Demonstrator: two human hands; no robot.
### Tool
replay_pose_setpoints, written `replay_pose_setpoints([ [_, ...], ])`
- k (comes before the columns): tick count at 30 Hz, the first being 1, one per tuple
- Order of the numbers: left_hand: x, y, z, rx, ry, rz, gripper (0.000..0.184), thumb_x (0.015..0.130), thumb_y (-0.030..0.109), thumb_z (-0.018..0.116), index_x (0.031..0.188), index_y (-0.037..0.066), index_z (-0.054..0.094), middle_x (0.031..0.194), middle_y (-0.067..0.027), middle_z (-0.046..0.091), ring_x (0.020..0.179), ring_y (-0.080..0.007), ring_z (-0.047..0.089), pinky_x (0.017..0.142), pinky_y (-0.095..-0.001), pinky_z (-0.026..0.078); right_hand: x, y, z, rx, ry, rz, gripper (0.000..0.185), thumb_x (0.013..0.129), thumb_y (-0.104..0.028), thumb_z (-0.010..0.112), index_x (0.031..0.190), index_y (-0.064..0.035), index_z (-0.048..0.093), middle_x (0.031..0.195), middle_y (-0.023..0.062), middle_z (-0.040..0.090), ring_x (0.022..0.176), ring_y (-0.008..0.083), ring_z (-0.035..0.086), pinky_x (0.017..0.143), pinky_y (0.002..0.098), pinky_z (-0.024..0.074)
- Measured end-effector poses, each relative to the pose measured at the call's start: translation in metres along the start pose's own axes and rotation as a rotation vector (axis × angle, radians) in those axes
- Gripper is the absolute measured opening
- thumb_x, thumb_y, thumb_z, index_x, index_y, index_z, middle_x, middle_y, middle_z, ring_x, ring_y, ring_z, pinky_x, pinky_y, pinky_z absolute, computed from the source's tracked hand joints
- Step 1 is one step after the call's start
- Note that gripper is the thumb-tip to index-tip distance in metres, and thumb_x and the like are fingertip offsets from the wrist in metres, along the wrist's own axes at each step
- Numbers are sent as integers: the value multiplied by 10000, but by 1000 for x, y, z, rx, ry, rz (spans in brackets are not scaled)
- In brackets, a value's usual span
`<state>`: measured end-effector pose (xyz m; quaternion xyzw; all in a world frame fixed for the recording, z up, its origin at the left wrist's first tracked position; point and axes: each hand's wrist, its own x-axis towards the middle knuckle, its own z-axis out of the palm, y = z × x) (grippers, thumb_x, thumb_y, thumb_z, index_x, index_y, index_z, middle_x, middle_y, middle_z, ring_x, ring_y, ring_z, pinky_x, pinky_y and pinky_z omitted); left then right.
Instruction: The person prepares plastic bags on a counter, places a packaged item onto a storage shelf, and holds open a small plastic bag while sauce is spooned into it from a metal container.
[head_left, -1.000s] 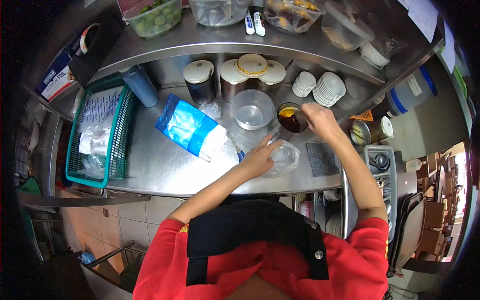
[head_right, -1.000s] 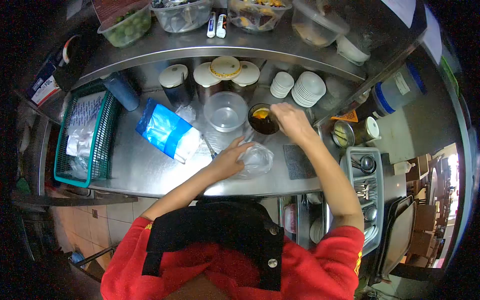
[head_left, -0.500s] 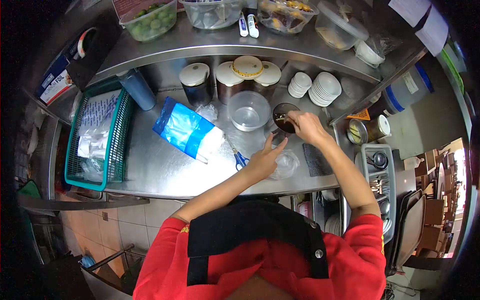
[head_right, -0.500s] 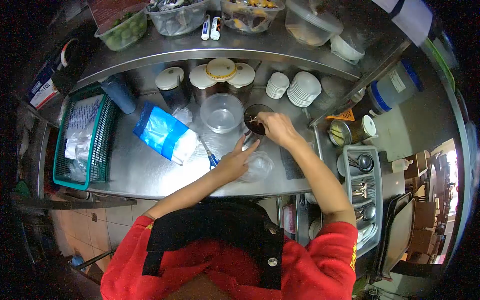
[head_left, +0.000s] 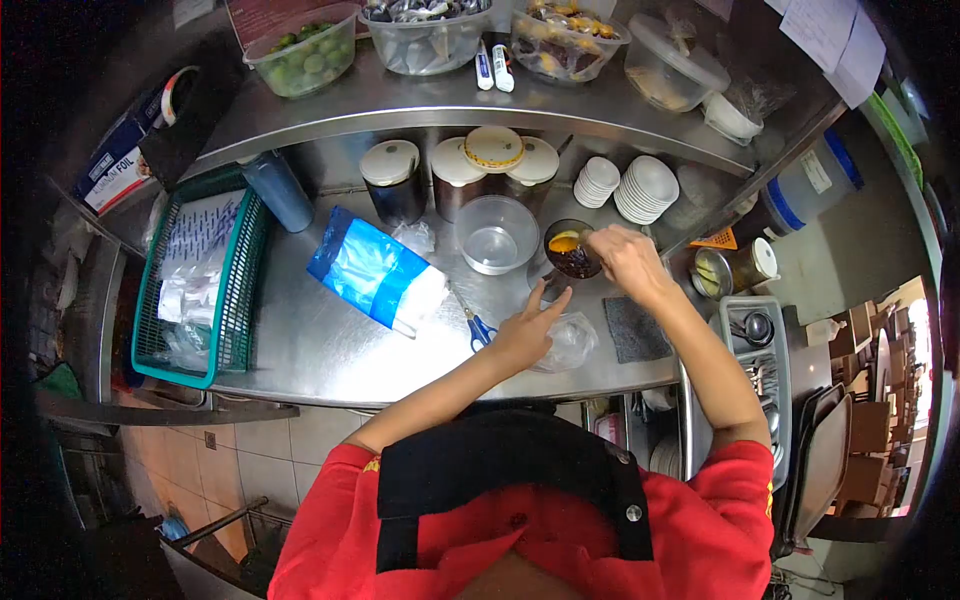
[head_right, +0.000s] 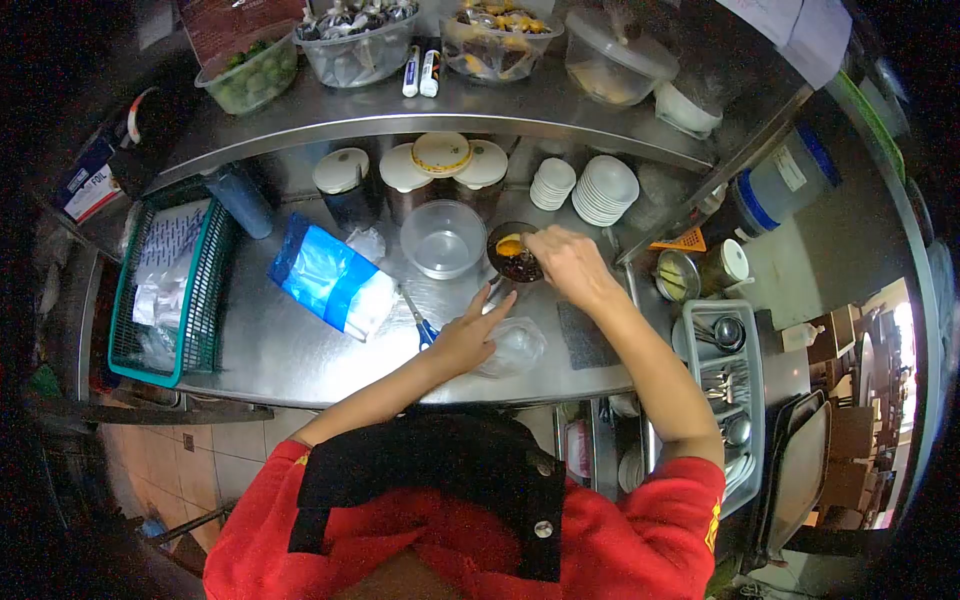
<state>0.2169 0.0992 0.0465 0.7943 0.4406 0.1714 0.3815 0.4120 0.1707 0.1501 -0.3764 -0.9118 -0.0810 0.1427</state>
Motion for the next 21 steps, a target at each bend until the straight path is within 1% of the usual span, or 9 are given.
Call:
replay_pose_setpoints([
  [2, 0, -1, 0, 5, 5, -3, 835, 756, 34, 560, 1476, 256, 200, 1488, -295, 91, 1103, -457, 524, 908, -423, 478, 5, 4, 9, -17, 53, -73, 174, 711, -45, 573, 885, -37, 579, 780, 106, 606, 782, 267, 606, 652, 372, 504],
  [4, 1, -1, 2, 13, 27, 17, 835, 758, 31, 560, 1475, 264, 202, 1481, -309, 94, 1073, -471, 536, 894, -429, 485, 8, 6, 15, -99, -31, -138, 141, 731, -73, 565, 867, -38, 575, 809, 92, 616, 793, 256, 610, 656, 361, 509],
  [8, 2, 2, 4, 45, 36, 20, 840, 755, 28, 564, 1474, 270, 202, 1473, -323, 100, 1008, -481, 566, 861, -436, 500, 14, 10, 21, -111, -105, -105, 114, 747, -82, 552, 847, -36, 582, 810, 97, 626, 806, 268, 618, 653, 361, 518],
  [10, 1, 5, 4, 82, 44, 13, 837, 752, 28, 566, 1474, 252, 208, 1455, -352, 109, 927, -483, 594, 824, -443, 513, 18, 8, 22, -176, -186, -57, 101, 743, -67, 561, 830, -33, 599, 790, 126, 644, 790, 286, 641, 639, 369, 526],
  [11, 1, 4, 6, 83, 42, 16, 837, 752, 28, 566, 1474, 252, 208, 1455, -352, 109, 927, -483, 594, 824, -443, 513, 19, 8, 24, -177, -186, -54, 101, 743, -67, 561, 830, -33, 599, 790, 126, 644, 790, 286, 641, 639, 369, 526],
  [13, 0, 3, 9, 101, 115, 77, 829, 749, 30, 565, 1473, 227, 215, 1438, -373, 127, 880, -472, 608, 789, -442, 522, 21, 6, 27, -157, -262, 37, 87, 733, -41, 564, 807, -18, 602, 784, 179, 656, 783, 329, 656, 644, 410, 528],
  [14, 0, 3, 10, 101, 113, 78, 829, 749, 30, 565, 1473, 227, 215, 1438, -373, 127, 880, -472, 608, 789, -442, 522, 22, 4, 27, -156, -262, 39, 87, 733, -41, 564, 807, -18, 602, 784, 179, 656, 783, 329, 656, 644, 410, 528],
  [16, 2, 2, 13, 101, 135, 99, 831, 739, 30, 567, 1472, 207, 219, 1421, -389, 150, 857, -468, 613, 767, -438, 526, 23, 1, 22, -105, -360, 208, 151, 722, -44, 564, 864, -15, 607, 801, 208, 647, 771, 378, 637, 663, 456, 513],
  [21, 4, -4, 21, 122, 173, 118, 849, 725, 28, 568, 1473, 221, 217, 1422, -382, 166, 845, -451, 621, 751, -437, 529, 17, -7, 14, -26, -388, 312, 145, 739, -51, 567, 865, -8, 623, 815, 227, 648, 806, 392, 634, 694, 477, 506],
])
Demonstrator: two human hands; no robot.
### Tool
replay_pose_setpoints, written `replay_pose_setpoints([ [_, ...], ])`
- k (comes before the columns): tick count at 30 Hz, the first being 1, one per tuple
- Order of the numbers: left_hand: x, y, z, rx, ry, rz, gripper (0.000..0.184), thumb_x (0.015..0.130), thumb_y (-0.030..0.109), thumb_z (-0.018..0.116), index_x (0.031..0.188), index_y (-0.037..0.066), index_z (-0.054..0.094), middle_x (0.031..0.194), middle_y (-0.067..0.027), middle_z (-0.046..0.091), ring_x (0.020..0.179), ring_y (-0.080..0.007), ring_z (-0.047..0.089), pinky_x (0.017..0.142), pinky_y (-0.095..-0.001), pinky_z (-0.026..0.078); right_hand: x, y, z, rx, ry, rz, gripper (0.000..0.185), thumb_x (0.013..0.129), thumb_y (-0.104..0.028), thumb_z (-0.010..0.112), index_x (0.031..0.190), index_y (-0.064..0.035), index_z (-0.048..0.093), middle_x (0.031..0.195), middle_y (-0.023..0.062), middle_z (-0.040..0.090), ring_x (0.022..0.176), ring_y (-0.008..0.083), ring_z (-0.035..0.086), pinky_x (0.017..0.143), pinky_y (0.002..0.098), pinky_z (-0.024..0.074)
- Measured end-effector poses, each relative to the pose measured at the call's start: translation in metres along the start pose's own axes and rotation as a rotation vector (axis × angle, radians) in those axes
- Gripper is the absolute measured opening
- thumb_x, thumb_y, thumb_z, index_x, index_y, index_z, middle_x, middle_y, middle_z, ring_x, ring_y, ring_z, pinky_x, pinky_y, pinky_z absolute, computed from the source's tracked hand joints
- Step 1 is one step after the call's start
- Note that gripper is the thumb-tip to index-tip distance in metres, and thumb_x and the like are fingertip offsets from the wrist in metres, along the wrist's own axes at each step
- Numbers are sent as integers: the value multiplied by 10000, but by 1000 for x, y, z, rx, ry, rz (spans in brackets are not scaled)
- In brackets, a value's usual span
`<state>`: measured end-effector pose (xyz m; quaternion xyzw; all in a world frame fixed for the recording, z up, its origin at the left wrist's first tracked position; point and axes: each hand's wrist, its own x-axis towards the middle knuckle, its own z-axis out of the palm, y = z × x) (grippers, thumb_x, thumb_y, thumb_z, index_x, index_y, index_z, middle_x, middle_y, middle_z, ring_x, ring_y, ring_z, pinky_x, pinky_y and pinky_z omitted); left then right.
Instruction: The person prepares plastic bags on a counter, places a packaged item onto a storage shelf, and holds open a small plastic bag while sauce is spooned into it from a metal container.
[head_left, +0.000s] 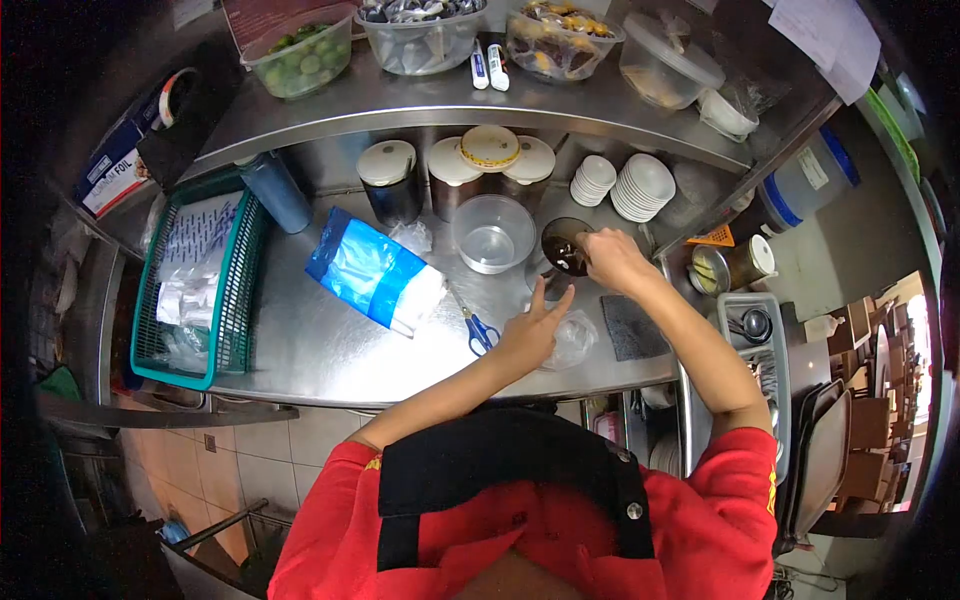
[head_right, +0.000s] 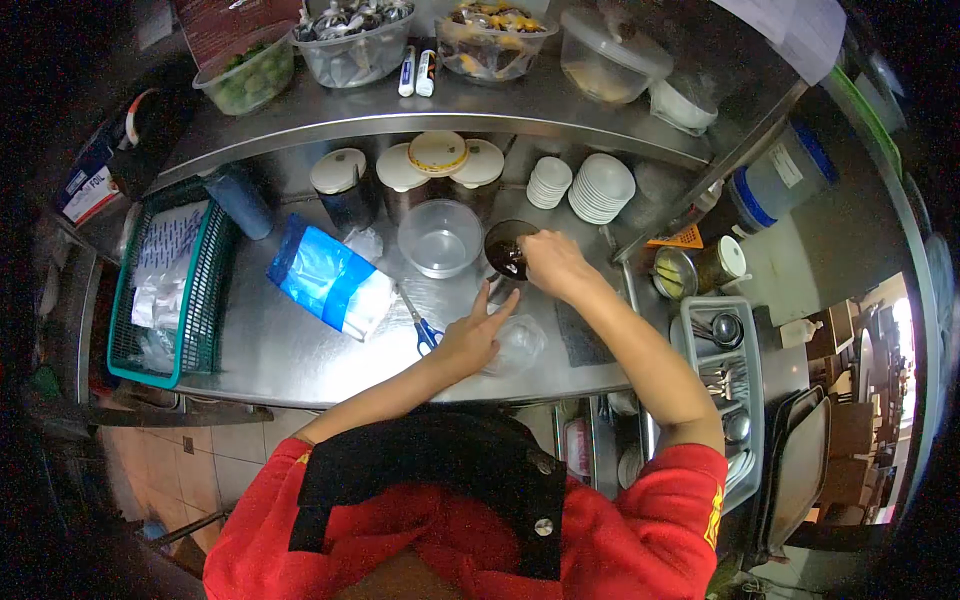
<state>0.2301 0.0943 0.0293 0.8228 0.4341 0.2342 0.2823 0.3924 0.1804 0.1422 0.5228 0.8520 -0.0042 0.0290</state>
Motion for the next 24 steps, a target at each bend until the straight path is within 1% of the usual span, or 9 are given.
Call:
replay_pose_setpoints([
  [8, 1, 0, -3, 22, -20, -21, 861, 718, 26, 566, 1473, 247, 216, 1434, -366, 161, 884, -445, 619, 770, -431, 532, -12, -3, -21, 160, 55, 38, 122, 748, -45, 564, 853, -24, 623, 830, 212, 650, 807, 402, 627, 707, 475, 503],
  [10, 0, 1, -4, 19, -17, -26, 860, 720, 25, 564, 1473, 253, 215, 1440, -360, 154, 904, -445, 616, 775, -430, 534, -13, -3, -23, 73, 190, -62, 108, 739, -46, 560, 837, -22, 600, 801, 187, 644, 787, 384, 625, 680, 452, 509],
  [11, 0, 2, -5, 18, -16, -26, 860, 720, 25, 564, 1473, 253, 215, 1440, -360, 154, 904, -445, 616, 775, -430, 534, -12, -1, -20, 72, 190, -63, 108, 739, -46, 560, 837, -22, 600, 801, 187, 644, 787, 384, 625, 680, 452, 509],
  [13, -1, 5, -8, 20, 17, 2, 826, 682, -2, 572, 1444, 162, 297, 1377, -422, 227, 859, -450, 623, 682, -421, 534, -6, 5, -9, -64, 334, -246, 94, 733, -50, 554, 818, -26, 586, 777, 154, 636, 782, 329, 636, 641, 405, 521],
  [17, -3, 1, -5, -7, 79, 48, 824, 682, -5, 568, 1444, 159, 298, 1375, -423, 229, 855, -452, 623, 680, -421, 532, 2, 11, 8, -131, 327, -313, 148, 708, -54, 564, 853, -25, 574, 769, 138, 612, 789, 310, 624, 633, 400, 512],
  [19, -1, 0, -4, 4, -20, -24, 840, 730, 23, 562, 1470, 243, 230, 1440, -371, 146, 914, -443, 614, 754, -410, 536, 2, 14, 14, -225, 217, -310, 127, 727, -51, 560, 849, -23, 575, 780, 143, 624, 781, 294, 634, 636, 389, 521],
  [20, -1, 0, -3, 2, -22, -25, 840, 730, 23, 562, 1470, 243, 230, 1440, -371, 146, 914, -443, 614, 754, -410, 536, 3, 14, 16, -224, 214, -310, 127, 727, -51, 560, 849, -23, 575, 780, 143, 624, 781, 294, 634, 636, 389, 521],
  [23, 0, 1, -4, 11, 4, 4, 846, 730, 23, 565, 1473, 237, 223, 1442, -369, 140, 913, -443, 614, 749, -409, 536, 2, 7, 13, -193, 131, -210, 128, 737, -50, 566, 854, -8, 594, 824, 169, 641, 818, 321, 630, 654, 404, 522],
  [24, 1, 2, -5, 21, -29, -21, 850, 729, 25, 566, 1474, 235, 217, 1442, -371, 137, 915, -443, 614, 750, -412, 536, 2, 4, 8, -152, 31, -111, 132, 743, -51, 562, 859, -3, 605, 850, 191, 643, 837, 344, 626, 672, 425, 518],
])
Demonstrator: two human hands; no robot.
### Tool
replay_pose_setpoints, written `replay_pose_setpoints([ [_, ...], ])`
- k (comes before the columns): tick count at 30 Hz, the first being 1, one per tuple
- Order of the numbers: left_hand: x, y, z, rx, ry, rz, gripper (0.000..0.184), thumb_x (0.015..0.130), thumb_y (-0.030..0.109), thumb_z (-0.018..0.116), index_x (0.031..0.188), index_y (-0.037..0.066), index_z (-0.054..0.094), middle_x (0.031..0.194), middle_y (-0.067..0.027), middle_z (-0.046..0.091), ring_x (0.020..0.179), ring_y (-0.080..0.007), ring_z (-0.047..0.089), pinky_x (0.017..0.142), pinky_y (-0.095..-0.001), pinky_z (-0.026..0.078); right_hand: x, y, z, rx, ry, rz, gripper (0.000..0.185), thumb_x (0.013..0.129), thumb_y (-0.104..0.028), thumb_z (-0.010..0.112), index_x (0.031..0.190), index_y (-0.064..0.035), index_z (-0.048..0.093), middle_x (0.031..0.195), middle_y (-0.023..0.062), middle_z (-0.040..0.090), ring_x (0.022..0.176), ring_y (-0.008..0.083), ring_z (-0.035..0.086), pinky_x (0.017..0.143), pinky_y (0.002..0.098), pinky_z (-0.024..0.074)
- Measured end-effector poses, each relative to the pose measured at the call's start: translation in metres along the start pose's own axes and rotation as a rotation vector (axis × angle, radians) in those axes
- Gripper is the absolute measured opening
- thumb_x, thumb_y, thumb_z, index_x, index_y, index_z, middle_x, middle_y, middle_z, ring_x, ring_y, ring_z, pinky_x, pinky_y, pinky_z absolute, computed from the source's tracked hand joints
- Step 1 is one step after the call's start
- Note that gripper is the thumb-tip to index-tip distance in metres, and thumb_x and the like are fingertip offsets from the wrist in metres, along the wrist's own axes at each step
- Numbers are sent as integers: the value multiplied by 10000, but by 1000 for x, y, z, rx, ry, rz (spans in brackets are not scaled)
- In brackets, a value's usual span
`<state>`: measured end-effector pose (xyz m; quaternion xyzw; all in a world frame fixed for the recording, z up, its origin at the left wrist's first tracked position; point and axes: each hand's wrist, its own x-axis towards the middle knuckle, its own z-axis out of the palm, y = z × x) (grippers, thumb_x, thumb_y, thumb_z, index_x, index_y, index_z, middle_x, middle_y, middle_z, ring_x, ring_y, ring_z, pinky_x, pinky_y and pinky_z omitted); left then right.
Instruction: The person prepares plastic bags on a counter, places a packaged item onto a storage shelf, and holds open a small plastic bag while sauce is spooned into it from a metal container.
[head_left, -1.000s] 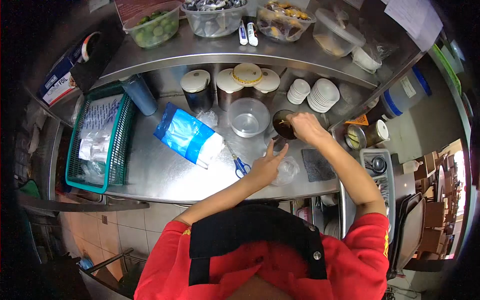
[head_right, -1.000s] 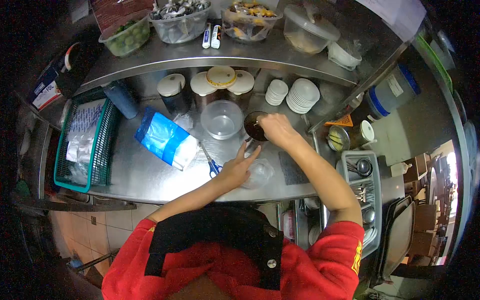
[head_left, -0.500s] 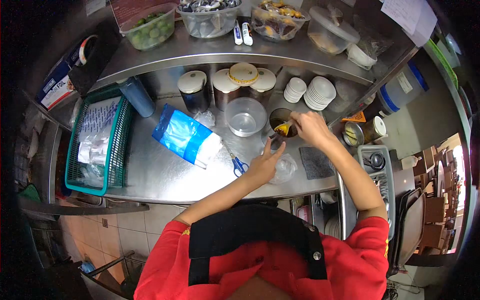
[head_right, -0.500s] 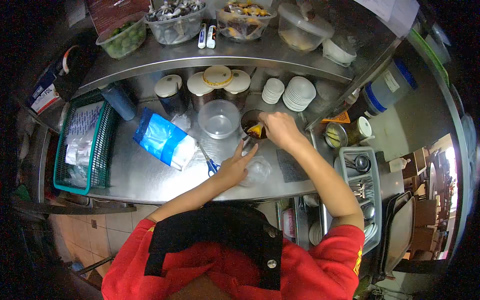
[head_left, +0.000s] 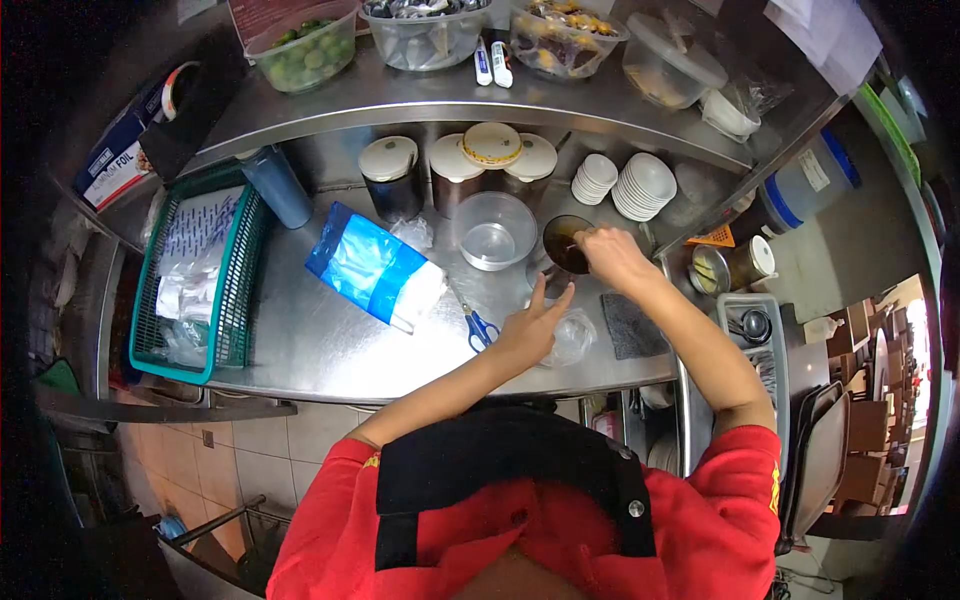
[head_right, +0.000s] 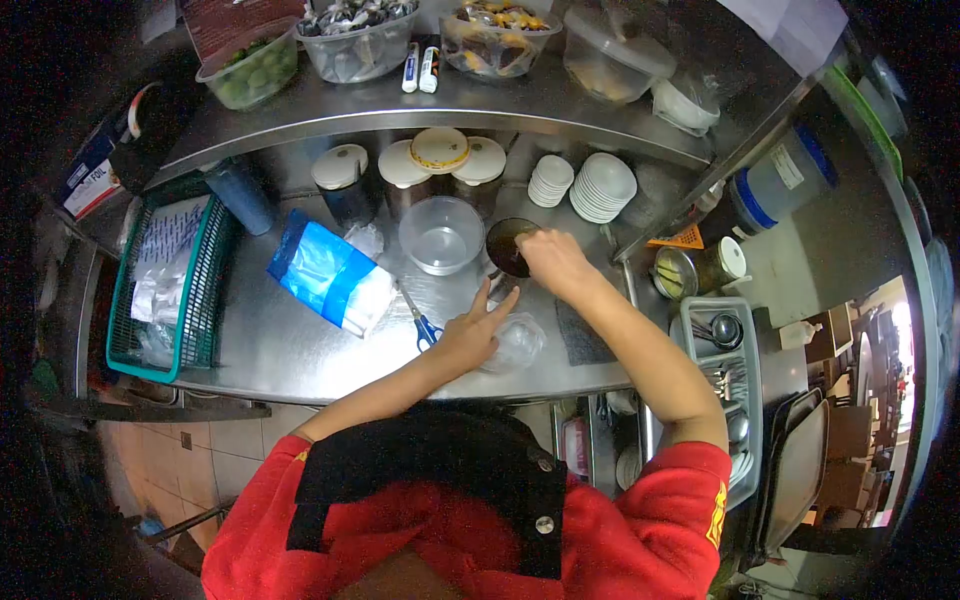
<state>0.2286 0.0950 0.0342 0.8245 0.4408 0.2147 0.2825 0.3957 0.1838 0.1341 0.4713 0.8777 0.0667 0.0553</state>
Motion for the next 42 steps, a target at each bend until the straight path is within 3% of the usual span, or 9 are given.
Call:
replay_pose_setpoints([
  [2, 1, 2, 0, 10, -36, -22, 853, 727, 28, 567, 1476, 233, 211, 1441, -373, 133, 917, -444, 613, 752, -414, 536, -1, -4, -8, 47, -105, 95, 138, 750, -52, 558, 864, 2, 615, 877, 212, 646, 856, 366, 622, 690, 446, 514],
  [7, 5, 2, 10, 32, -35, -26, 878, 719, 36, 577, 1480, 236, 187, 1432, -384, 129, 912, -453, 612, 774, -433, 531, -5, 0, 3, 206, 57, 139, 176, 746, -56, 546, 858, 26, 654, 800, 263, 637, 799, 413, 631, 731, 470, 511],
  [10, 5, 0, 8, 15, -33, -26, 878, 721, 35, 573, 1480, 240, 182, 1435, -378, 126, 911, -459, 609, 776, -437, 530, -4, 9, 1, 368, 73, 144, 153, 800, -89, 544, 839, 28, 635, 731, 210, 649, 698, 362, 640, 681, 437, 494],
  [14, 4, 4, 2, -3, -49, -41, 864, 726, 38, 568, 1476, 245, 192, 1442, -364, 129, 936, -464, 601, 796, -445, 523, -14, 22, -7, 692, 53, 282, 175, 784, -81, 536, 866, 36, 638, 758, 229, 646, 739, 389, 631, 689, 438, 492],
  [16, 5, 6, -2, 0, -92, -97, 838, 728, 39, 570, 1466, 243, 228, 1458, -329, 141, 968, -464, 591, 842, -449, 507, -18, 26, -7, 831, 107, 383, 219, 863, -153, 537, 861, 37, 647, 612, 93, 619, 552, 172, 582, 573, 319, 460],
  [26, 1, 0, -18, -101, -131, -109, 786, 741, 45, 588, 1445, 223, 287, 1490, -259, 148, 1089, -440, 541, 912, -436, 478, -3, 4, 5, 309, 337, 317, 160, 857, -149, 550, 907, -9, 608, 802, 233, 632, 748, 412, 607, 667, 482, 481],
  [27, 2, 1, -17, -90, -116, -113, 779, 745, 51, 592, 1444, 218, 291, 1491, -256, 149, 1091, -442, 539, 915, -435, 477, -1, 0, 9, 338, 333, 261, 97, 805, -66, 525, 875, -9, 559, 810, 229, 630, 783, 419, 609, 687, 498, 486],
  [34, 1, -3, -2, -61, 13, -69, 733, 730, 6, 527, 1414, 208, 358, 1483, -256, 183, 976, -449, 594, 845, -467, 497, -15, -14, 9, 401, 272, -151, 205, 722, 15, 522, 909, -30, 594, 891, 153, 636, 881, 348, 606, 731, 436, 503],
  [42, -3, -24, -13, -243, -114, -78, 477, 739, 25, 613, 1188, 109, 475, 1437, -233, 287, 1189, -426, 472, 968, -411, 423, -44, 15, -36, 291, 351, -51, 220, 747, 22, 515, 938, -45, 601, 919, 123, 645, 894, 317, 610, 750, 412, 507],
])
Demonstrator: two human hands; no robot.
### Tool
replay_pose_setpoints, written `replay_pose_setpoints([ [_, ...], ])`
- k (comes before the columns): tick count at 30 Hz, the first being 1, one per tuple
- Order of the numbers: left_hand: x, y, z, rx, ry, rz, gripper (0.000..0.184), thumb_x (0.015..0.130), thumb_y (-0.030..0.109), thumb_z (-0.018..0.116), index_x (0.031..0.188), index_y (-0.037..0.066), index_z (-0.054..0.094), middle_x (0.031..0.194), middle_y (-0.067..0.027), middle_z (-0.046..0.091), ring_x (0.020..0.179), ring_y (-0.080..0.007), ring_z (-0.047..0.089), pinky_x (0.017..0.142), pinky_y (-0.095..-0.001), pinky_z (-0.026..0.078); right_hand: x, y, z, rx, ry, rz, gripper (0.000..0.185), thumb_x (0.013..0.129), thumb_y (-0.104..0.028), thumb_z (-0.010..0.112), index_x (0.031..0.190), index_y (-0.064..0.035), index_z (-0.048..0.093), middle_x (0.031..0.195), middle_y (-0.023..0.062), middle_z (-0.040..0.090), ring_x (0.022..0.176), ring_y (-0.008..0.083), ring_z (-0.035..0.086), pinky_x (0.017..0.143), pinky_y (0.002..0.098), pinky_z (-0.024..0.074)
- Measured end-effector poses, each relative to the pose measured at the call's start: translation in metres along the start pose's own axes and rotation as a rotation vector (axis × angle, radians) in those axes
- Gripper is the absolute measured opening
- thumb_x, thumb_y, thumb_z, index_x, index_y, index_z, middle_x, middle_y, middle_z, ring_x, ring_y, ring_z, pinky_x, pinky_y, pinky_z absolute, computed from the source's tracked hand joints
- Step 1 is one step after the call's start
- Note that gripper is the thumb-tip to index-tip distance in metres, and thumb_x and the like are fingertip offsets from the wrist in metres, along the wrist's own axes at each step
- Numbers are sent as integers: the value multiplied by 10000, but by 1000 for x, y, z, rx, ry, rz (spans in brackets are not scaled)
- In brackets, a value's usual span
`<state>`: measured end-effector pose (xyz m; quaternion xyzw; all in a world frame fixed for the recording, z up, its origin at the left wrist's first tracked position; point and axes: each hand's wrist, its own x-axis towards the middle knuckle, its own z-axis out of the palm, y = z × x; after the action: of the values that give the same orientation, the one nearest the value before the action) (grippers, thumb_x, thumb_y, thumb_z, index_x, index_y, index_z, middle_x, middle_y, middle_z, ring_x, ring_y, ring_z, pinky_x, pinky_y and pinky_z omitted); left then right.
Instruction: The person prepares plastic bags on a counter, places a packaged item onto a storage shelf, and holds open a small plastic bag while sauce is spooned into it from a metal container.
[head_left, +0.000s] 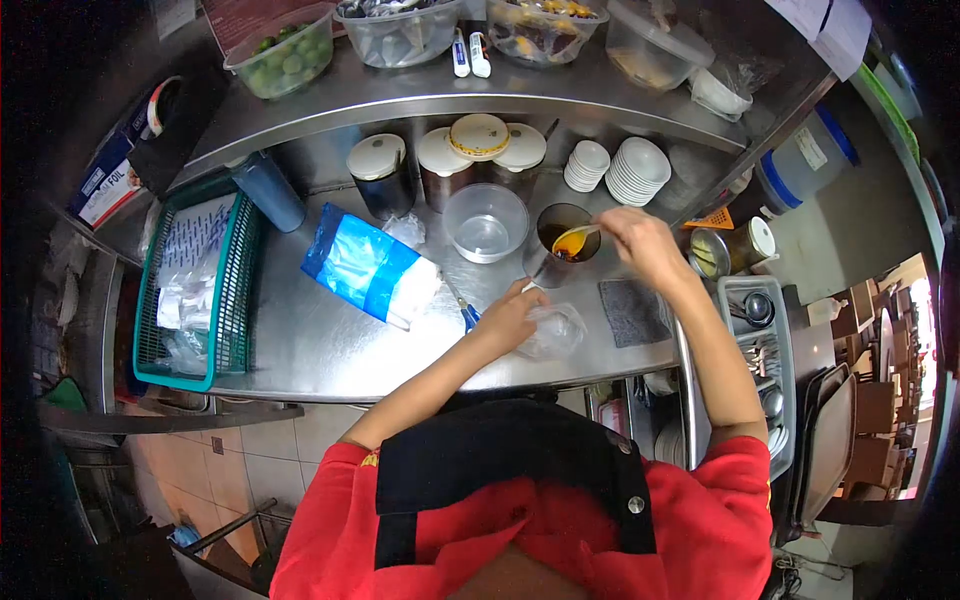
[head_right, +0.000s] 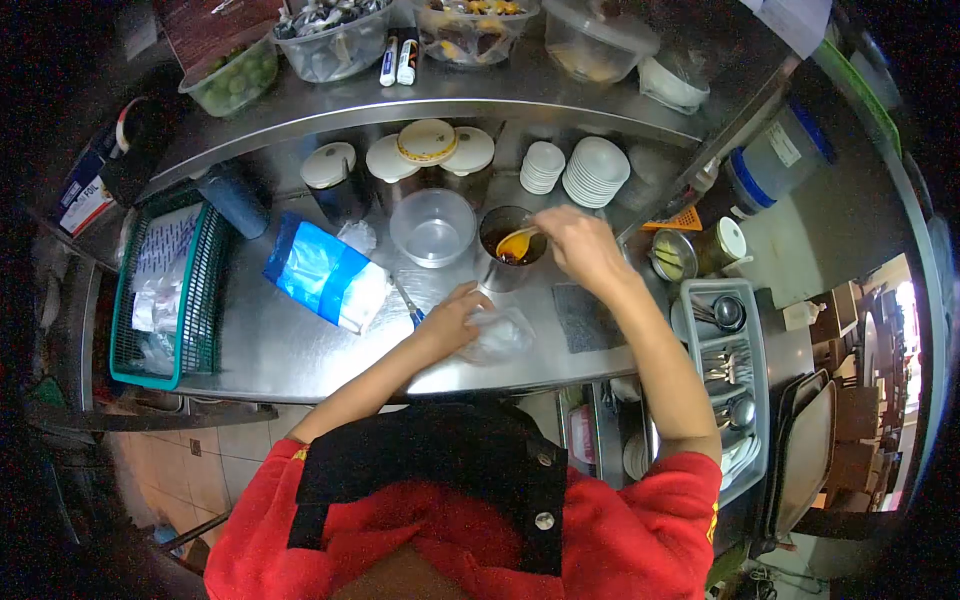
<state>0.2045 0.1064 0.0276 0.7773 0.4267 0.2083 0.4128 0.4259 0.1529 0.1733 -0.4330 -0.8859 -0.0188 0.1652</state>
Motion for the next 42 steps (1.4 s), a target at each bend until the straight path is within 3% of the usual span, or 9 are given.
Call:
replay_pose_setpoints([
  [5, -11, 2, -8, -251, 79, -110, 386, 723, 15, 635, 1084, 83, 519, 1323, -222, 439, 1178, -371, 483, 967, -370, 403, -8, 2, -2, 19, 2, 33, 220, 765, 2, 525, 961, -62, 600, 905, 108, 641, 879, 310, 609, 734, 403, 505],
  [8, -10, -19, -2, -287, 148, 41, 309, 720, 3, 641, 1009, 49, 542, 1228, -208, 515, 1100, -350, 528, 938, -366, 417, -10, 4, 25, 23, -53, 25, 194, 767, -7, 549, 951, -47, 599, 916, 113, 642, 880, 313, 610, 735, 393, 503],
  [10, -9, -27, -3, -225, 23, 149, 281, 716, -4, 632, 986, 45, 574, 1100, -152, 571, 1007, -322, 564, 845, -357, 452, -9, 8, 43, 28, -70, 11, 172, 771, -10, 567, 939, -34, 596, 930, 119, 645, 882, 316, 611, 738, 388, 500],
  [16, -15, -24, -2, -145, 110, 19, 455, 724, -19, 629, 1170, 46, 569, 1203, -183, 536, 1096, -347, 542, 986, -366, 410, 3, 24, 54, -34, 76, 63, 177, 773, -24, 573, 945, -53, 605, 918, 116, 642, 868, 307, 616, 721, 386, 506],
  [22, -16, -21, -8, -128, 141, 23, 467, 699, -17, 651, 1153, 54, 567, 1267, -167, 488, 1145, -341, 515, 982, -366, 413, 8, 34, 74, -131, 242, -8, 143, 818, -65, 538, 942, -49, 605, 897, 139, 640, 869, 320, 619, 713, 417, 506],
  [31, -19, -15, -11, -121, 129, -66, 605, 684, 31, 677, 1259, 52, 489, 1286, -185, 478, 1190, -342, 488, 995, -361, 405, 14, 0, 65, 166, -70, 318, 139, 848, -96, 549, 935, -25, 632, 920, 133, 662, 874, 347, 613, 739, 405, 488],
  [38, -19, -10, -10, -76, 125, -85, 742, 668, 96, 705, 1345, 38, 406, 1338, -194, 442, 1200, -350, 478, 1008, -361, 392, 10, 6, 60, 381, -22, 425, 192, 877, -166, 530, 962, -54, 662, 821, 166, 662, 784, 356, 631, 702, 405, 484],
  [41, -19, -11, -11, -61, 128, -56, 751, 665, 90, 706, 1348, 43, 396, 1343, -189, 429, 1214, -344, 464, 1011, -357, 391, 6, 8, 51, 455, -24, 479, 203, 885, -167, 532, 982, -42, 659, 798, 158, 666, 764, 311, 648, 691, 378, 484],
  [42, -20, -12, -11, -76, 122, -58, 756, 663, 87, 706, 1349, 45, 393, 1346, -188, 420, 1221, -342, 455, 1014, -355, 389, 4, 8, 48, 489, -5, 490, 196, 895, -164, 544, 977, -26, 656, 749, 92, 647, 696, 192, 588, 640, 311, 454],
])
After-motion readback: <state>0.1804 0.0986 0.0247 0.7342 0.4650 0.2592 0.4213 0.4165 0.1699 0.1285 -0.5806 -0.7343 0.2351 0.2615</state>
